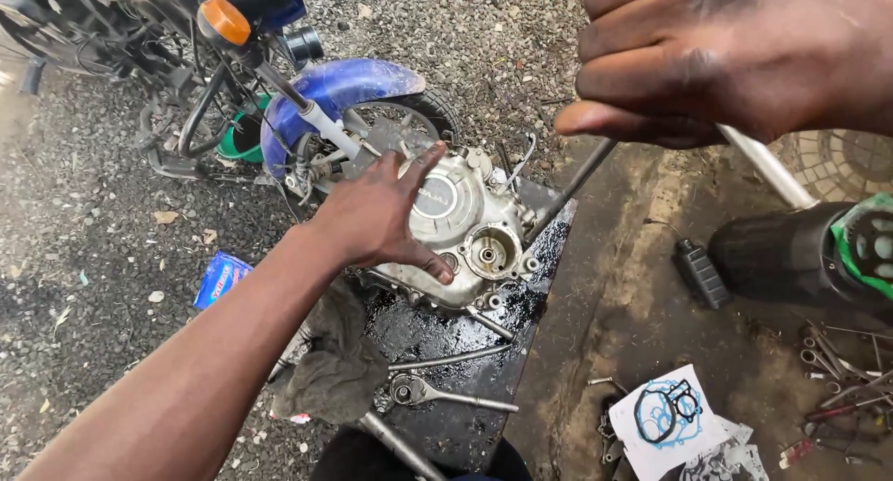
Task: Unscrewing and removing bolts from a motorcycle engine casing using a T-handle wrench and then prying the casing open.
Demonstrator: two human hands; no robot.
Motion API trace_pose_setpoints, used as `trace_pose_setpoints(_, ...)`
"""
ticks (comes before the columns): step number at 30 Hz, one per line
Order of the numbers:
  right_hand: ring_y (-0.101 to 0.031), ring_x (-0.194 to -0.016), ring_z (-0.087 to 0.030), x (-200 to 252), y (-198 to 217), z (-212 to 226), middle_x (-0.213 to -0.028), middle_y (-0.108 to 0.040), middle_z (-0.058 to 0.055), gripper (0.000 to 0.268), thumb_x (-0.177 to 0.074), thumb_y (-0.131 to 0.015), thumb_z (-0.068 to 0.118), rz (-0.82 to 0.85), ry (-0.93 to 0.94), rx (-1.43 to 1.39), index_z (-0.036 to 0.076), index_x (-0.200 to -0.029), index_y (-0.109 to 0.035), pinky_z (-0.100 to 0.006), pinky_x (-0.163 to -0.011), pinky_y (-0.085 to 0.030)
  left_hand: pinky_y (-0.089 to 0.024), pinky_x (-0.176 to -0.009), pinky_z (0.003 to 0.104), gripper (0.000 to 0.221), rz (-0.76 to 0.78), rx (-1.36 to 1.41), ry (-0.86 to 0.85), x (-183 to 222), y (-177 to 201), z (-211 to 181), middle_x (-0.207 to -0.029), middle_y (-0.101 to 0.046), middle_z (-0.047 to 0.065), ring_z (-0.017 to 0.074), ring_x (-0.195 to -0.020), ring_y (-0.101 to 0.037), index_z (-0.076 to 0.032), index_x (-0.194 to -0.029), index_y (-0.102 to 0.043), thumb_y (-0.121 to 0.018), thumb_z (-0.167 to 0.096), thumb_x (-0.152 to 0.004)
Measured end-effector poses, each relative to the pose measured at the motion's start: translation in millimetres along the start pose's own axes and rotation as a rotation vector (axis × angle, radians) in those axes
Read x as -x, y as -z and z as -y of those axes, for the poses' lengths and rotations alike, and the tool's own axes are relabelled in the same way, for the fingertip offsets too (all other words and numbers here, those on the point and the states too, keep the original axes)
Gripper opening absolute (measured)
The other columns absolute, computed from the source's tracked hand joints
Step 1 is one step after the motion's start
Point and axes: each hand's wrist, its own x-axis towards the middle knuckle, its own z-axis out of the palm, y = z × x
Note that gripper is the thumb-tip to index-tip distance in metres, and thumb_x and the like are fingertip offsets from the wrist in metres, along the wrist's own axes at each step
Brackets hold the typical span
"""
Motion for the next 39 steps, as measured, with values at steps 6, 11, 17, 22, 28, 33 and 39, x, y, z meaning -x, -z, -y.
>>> trace_pose_setpoints(6,-0.038,-0.055,-0.035,1,-7,9,-0.059,-0.037,-0.011,0.048,-0.108,-0.054,0.016,-0.037,-0.216,-0.190,0.004,-0.063,-0.039,-0.048,-0.058,-0.028,-0.049,-0.098,0.058,0.145,-0.039,0.018,-0.038,-4,-5,7,-0.159,-0.004,0.039,0.0403,-0.103,-0.063,-0.030,-0.162,0.011,-0.069,-0.086,-0.056)
trace_pose_setpoints(11,-0.040,-0.030,-0.016,-12,7,26,-0.043,-0.042,-0.002,0.065,-0.110,-0.047,0.020,0.056,-0.581,-0.438,0.009,-0.047,-0.041,-0.029,-0.040,-0.032,-0.058,-0.084,0.045,0.144,0.004,0.003,-0.022,2,3,4,-0.159,-0.005,0.039,0.0441,-0.115,-0.055,-0.028,-0.163,0.013,-0.070,-0.083,-0.059)
trace_pose_setpoints(17,-0.035,-0.034,-0.019,-3,3,24,-0.046,-0.039,0.000,0.062,-0.115,-0.037,0.030,0.176,-0.630,-0.249,0.014,-0.055,-0.044,-0.034,-0.047,-0.034,-0.055,-0.089,0.051,0.143,-0.034,0.004,-0.054,1,-3,9,-0.151,-0.021,0.038,0.0427,-0.109,-0.057,-0.026,-0.164,0.011,-0.075,-0.081,-0.063)
trace_pose_setpoints(22,-0.035,-0.040,-0.018,6,-3,20,-0.055,-0.032,-0.003,0.055,-0.114,-0.038,0.028,0.157,-0.633,-0.200,0.009,-0.063,-0.039,-0.031,-0.051,-0.037,-0.044,-0.104,0.058,0.141,-0.054,-0.010,-0.065,-2,-6,13,-0.159,-0.009,0.036,0.0495,-0.122,-0.049,-0.028,-0.162,0.012,-0.070,-0.084,-0.063)
trace_pose_setpoints(28,-0.054,-0.059,-0.023,18,5,18,-0.060,-0.052,-0.003,0.049,-0.100,-0.058,0.044,0.334,-0.414,0.003,0.012,-0.063,-0.059,-0.040,-0.062,-0.045,-0.035,-0.106,0.061,0.142,-0.085,0.005,-0.089,14,-9,16,-0.161,-0.008,0.031,0.0523,-0.137,-0.031,-0.024,-0.162,0.008,-0.068,-0.087,-0.059)
trace_pose_setpoints(33,-0.066,-0.095,-0.025,-5,54,73,-0.084,-0.066,0.005,0.044,-0.097,-0.050,0.062,0.508,-0.215,0.403,0.023,-0.078,-0.061,-0.044,-0.106,-0.050,0.000,-0.119,0.062,0.131,-0.211,0.020,-0.319,8,-14,-6,-0.168,0.008,0.011,0.0381,-0.151,0.006,-0.029,-0.161,0.000,-0.076,-0.076,-0.064)
trace_pose_setpoints(39,-0.059,-0.059,-0.023,-12,71,86,-0.067,-0.055,-0.003,0.032,-0.094,-0.069,0.041,0.192,-0.504,0.047,0.014,-0.076,-0.065,-0.042,-0.060,-0.044,-0.047,-0.104,0.046,0.069,-0.343,0.341,-0.909,14,-28,-55,-0.137,-0.064,0.010,0.0289,-0.121,-0.061,-0.013,-0.134,-0.059,-0.059,-0.060,-0.084)
